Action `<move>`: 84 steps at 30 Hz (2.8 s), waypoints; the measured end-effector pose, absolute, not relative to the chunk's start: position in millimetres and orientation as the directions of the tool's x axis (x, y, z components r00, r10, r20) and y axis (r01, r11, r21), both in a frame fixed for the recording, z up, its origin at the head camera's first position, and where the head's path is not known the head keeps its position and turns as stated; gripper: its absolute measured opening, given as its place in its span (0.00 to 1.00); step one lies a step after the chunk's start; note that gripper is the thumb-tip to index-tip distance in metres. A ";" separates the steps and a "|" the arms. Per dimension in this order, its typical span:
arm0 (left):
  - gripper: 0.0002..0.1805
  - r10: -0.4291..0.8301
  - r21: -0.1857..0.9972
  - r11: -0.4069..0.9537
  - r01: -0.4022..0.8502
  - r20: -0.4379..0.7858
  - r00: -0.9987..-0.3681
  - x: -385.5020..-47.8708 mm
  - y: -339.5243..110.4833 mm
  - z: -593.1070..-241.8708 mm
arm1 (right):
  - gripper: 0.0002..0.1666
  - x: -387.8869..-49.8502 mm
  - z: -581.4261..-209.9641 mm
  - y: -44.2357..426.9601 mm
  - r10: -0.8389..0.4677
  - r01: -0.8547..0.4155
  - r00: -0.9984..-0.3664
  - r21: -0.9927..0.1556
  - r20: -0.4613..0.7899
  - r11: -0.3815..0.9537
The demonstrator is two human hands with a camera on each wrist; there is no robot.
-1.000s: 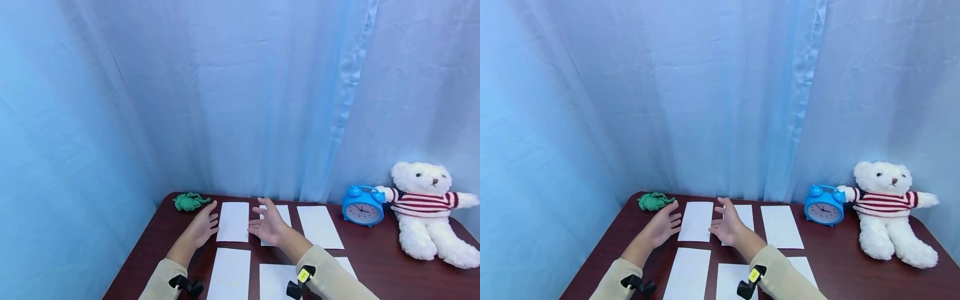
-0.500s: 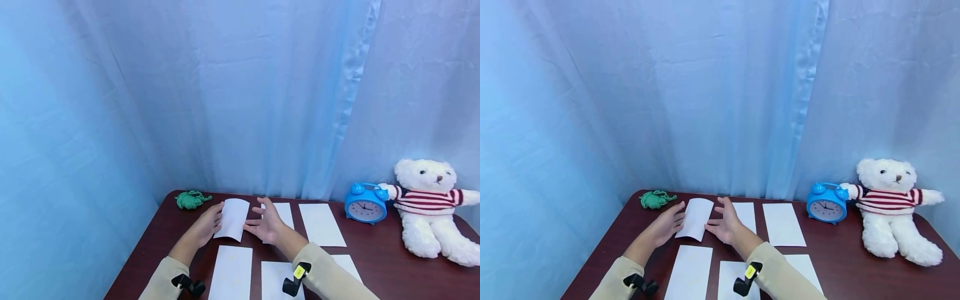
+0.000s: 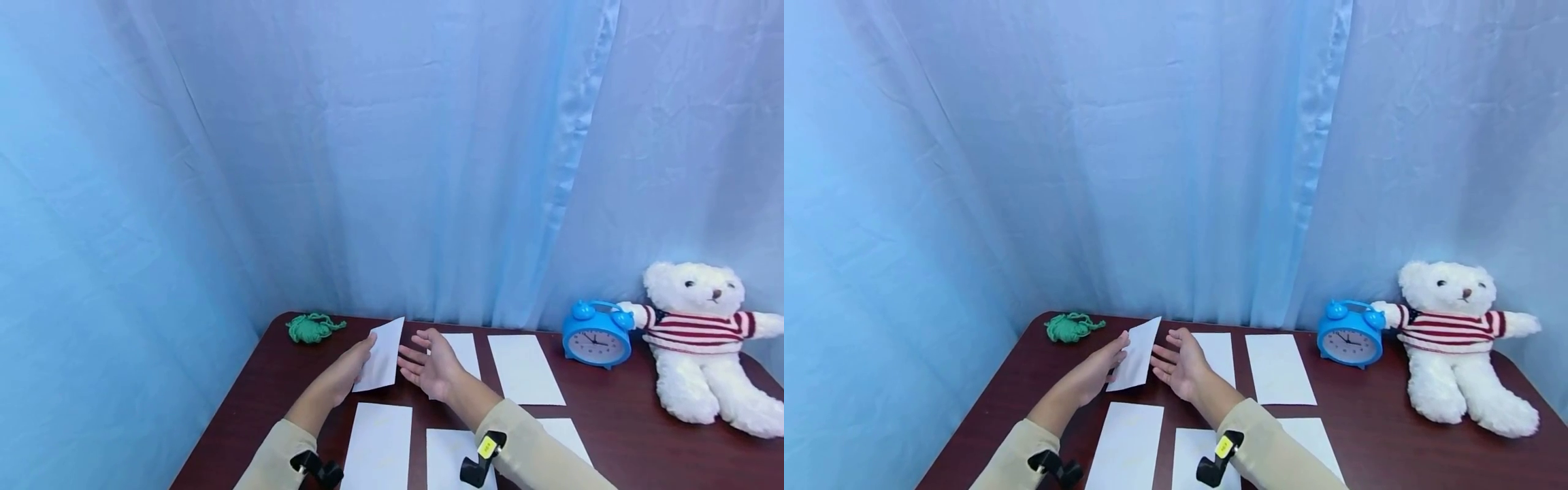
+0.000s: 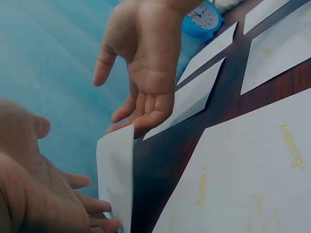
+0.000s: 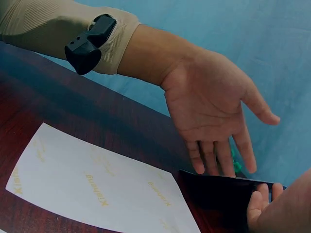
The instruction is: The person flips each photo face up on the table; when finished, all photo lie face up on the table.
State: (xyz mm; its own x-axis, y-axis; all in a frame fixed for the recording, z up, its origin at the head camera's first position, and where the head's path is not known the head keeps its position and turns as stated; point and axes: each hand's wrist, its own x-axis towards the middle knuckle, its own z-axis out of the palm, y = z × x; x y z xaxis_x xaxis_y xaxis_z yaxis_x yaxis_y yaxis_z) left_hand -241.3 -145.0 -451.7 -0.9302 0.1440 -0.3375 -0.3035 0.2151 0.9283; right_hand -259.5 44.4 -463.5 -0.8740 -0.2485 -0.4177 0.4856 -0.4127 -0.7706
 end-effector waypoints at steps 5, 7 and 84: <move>0.46 0.106 0.950 0.251 -0.185 -0.217 -0.970 -238.2 -135.6 -449.1 | 0.37 -257.6 -464.2 44.3 -0.239 0.470 -0.883 -0.751 -0.405 -0.463; 0.45 0.092 0.956 0.262 -0.129 -0.158 -0.983 -237.0 -134.8 -446.8 | 0.38 -257.8 -463.2 44.2 -0.245 0.465 -0.885 -0.749 -0.395 -0.473; 0.33 0.094 0.984 0.155 -0.084 -0.099 -0.991 -236.9 -88.3 -446.4 | 0.40 -244.8 -427.1 145.8 -0.332 0.257 -0.921 -0.959 -0.205 -0.121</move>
